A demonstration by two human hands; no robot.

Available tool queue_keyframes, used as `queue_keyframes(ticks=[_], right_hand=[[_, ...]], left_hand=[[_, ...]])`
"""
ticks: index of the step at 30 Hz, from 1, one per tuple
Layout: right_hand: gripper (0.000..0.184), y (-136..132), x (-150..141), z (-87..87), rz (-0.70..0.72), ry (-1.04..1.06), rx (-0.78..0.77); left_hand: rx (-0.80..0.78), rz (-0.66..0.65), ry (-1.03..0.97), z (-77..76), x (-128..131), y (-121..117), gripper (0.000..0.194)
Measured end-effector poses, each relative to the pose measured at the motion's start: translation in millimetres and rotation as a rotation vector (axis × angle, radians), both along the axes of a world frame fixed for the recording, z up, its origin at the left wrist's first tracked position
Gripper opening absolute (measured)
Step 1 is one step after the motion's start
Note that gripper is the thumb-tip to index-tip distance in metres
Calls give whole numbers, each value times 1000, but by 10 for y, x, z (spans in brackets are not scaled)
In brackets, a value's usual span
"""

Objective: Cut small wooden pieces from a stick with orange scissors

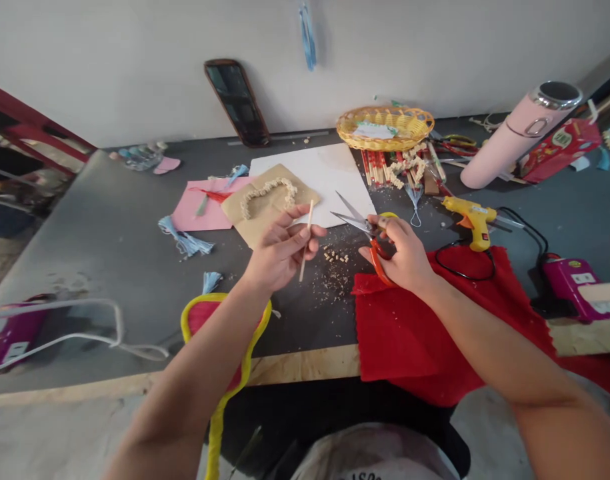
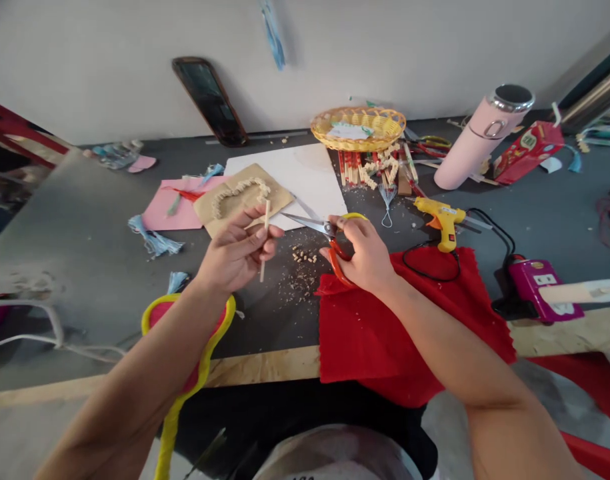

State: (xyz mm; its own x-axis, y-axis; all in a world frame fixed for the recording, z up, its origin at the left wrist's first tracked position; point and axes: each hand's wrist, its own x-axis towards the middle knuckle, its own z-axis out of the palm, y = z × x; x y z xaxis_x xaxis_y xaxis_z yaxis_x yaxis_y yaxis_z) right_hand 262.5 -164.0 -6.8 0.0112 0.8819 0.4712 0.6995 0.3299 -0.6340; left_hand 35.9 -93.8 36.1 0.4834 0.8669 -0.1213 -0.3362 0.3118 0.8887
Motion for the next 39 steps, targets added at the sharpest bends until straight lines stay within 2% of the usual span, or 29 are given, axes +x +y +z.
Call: queue_keyframes(ticks=[3,6,11,20,28,35,39], right_hand=[[50,-13,-10,5,43,-101,4],[54,-31,-31,7,83,-188,-22],[58,-82,-99,49,135,-245,-62],[58,-146,-193,97,163,-223,-121],[59,-162,-204,82,187,-183,-128],[59,-161,-200,77,182,-206,-112],[57,-112,-122,81,83,-221,-99]], left_hand=[[-34,-63,-38,-66,57,-60,31],[25,-37,26,-136,55,-98,22],[135,1,141,-170,7,-142,23],[184,-17,285,-174,9,-247,18],[175,-52,286,-209,21,-268,20],[197,-71,283,-227,21,-272,22],[154,-12,272,-212,35,-238,25]])
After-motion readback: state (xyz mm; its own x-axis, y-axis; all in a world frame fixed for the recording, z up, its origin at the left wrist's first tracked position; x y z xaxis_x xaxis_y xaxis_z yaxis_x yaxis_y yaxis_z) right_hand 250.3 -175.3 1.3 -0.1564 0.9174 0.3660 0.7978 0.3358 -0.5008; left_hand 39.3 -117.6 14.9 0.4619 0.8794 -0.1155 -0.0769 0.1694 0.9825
